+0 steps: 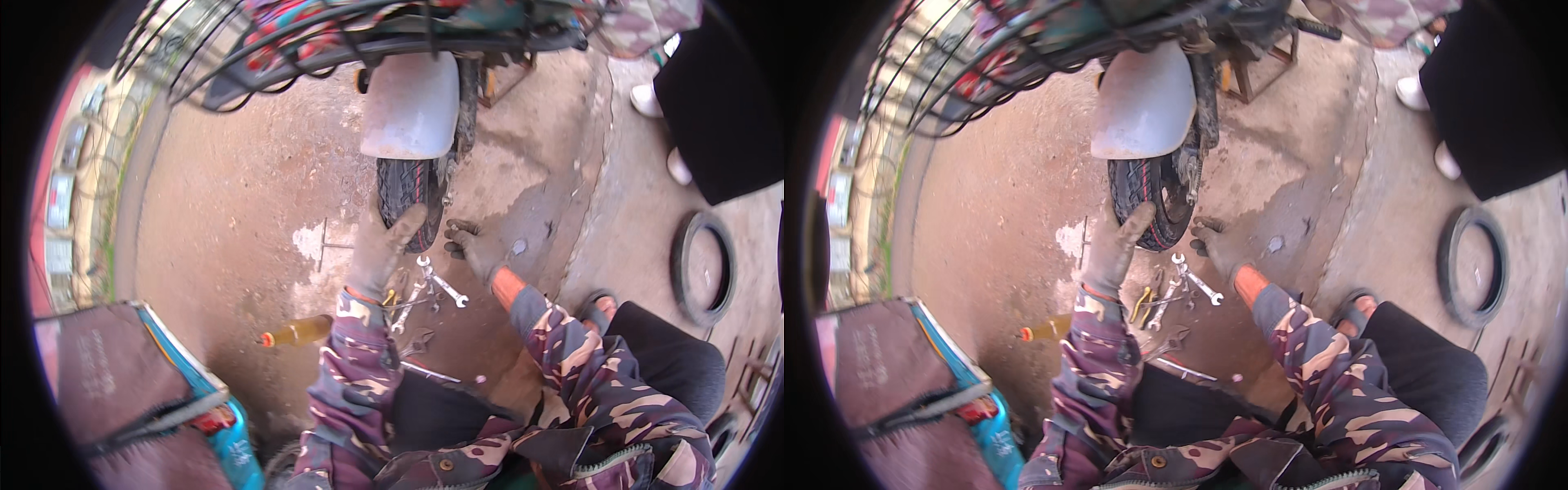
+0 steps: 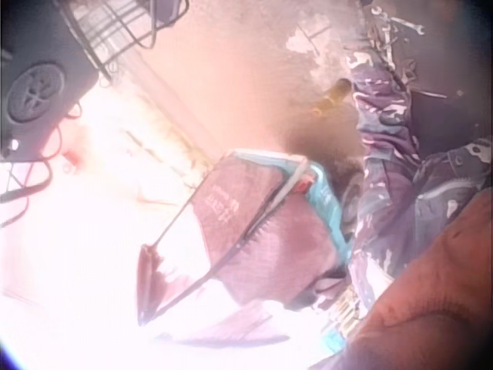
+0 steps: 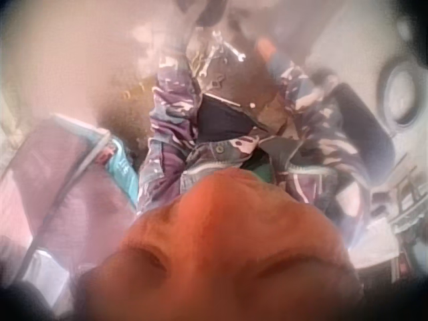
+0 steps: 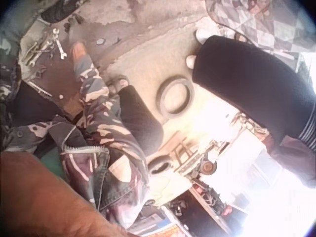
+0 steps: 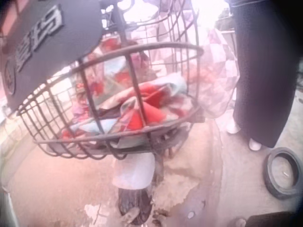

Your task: The person works on the front wheel of a scooter, using a wrench to loosen and tighten bolts, then applies liquid from a bottle to the tire valve and checks the wheel. Tools and spare tires are visible on the ground.

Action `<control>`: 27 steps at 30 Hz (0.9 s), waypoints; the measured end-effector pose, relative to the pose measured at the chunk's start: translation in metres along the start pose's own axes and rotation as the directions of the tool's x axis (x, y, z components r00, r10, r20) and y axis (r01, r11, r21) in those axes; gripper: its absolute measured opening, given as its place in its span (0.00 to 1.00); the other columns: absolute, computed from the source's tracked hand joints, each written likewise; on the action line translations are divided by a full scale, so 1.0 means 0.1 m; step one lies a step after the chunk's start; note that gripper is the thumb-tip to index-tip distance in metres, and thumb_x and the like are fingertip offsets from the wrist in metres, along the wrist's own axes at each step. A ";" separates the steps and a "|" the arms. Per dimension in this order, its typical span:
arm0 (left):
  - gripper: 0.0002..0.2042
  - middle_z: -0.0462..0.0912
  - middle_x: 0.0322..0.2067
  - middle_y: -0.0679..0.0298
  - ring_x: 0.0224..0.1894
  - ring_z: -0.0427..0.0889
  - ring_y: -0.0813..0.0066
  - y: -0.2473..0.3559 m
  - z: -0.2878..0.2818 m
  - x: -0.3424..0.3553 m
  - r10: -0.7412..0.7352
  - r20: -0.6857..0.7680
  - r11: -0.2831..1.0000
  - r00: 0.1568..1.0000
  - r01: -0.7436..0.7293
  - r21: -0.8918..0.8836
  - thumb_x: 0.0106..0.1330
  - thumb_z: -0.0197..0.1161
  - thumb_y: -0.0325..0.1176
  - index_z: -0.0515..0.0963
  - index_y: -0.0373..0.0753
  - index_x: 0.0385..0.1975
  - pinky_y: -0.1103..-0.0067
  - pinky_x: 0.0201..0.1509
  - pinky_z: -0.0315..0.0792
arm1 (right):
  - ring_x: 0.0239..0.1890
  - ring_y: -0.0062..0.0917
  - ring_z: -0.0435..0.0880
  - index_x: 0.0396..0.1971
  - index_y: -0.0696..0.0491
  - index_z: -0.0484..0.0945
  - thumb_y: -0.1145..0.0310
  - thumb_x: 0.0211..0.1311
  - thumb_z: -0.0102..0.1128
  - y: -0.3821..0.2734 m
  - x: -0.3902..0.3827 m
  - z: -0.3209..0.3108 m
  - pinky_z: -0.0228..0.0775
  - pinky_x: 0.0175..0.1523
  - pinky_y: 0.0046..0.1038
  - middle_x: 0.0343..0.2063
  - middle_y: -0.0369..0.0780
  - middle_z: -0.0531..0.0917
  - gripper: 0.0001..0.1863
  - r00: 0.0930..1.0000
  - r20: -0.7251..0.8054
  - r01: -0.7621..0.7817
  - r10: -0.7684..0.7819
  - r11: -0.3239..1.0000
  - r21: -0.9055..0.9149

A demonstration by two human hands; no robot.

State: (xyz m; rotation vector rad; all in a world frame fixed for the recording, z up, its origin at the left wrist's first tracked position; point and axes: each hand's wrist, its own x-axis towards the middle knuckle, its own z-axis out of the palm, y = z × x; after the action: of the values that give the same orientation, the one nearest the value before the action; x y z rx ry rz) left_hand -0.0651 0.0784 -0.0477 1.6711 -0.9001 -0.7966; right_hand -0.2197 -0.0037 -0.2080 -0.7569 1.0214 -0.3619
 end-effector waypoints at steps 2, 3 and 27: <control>0.40 0.83 0.55 0.49 0.54 0.83 0.65 -0.10 0.12 -0.01 0.030 -0.082 0.999 0.996 -0.027 0.042 0.65 0.77 0.47 0.65 0.25 0.67 0.70 0.61 0.77 | 0.38 0.23 0.88 0.62 0.56 0.81 0.67 0.73 0.64 0.03 -0.02 0.00 0.83 0.45 0.27 0.49 0.40 0.88 0.20 0.998 -0.002 0.065 -0.065 0.998 -0.012; 0.36 0.84 0.53 0.52 0.52 0.83 0.68 -0.13 0.18 -0.04 0.051 -0.099 0.997 0.994 -0.057 -0.055 0.65 0.76 0.41 0.68 0.27 0.66 0.72 0.57 0.77 | 0.38 0.23 0.88 0.61 0.55 0.82 0.67 0.73 0.64 0.01 -0.02 -0.03 0.83 0.45 0.27 0.49 0.40 0.88 0.20 0.995 -0.002 0.096 -0.097 0.994 -0.046; 0.53 0.86 0.48 0.44 0.53 0.86 0.55 -0.88 0.34 -0.24 0.227 -0.077 0.917 0.971 -0.186 0.353 0.59 0.72 0.70 0.69 0.17 0.61 0.66 0.62 0.76 | 0.36 0.21 0.87 0.57 0.59 0.79 0.68 0.69 0.66 -0.05 0.15 0.01 0.75 0.38 0.22 0.37 0.37 0.88 0.20 0.989 -0.116 0.113 -0.087 0.963 0.245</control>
State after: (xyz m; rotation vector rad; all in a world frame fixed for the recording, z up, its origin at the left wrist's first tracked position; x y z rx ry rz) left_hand -0.0896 0.0998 -0.1392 1.8618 -1.1610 -0.4071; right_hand -0.2115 -0.0161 -0.2132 -0.5660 1.0140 -0.6122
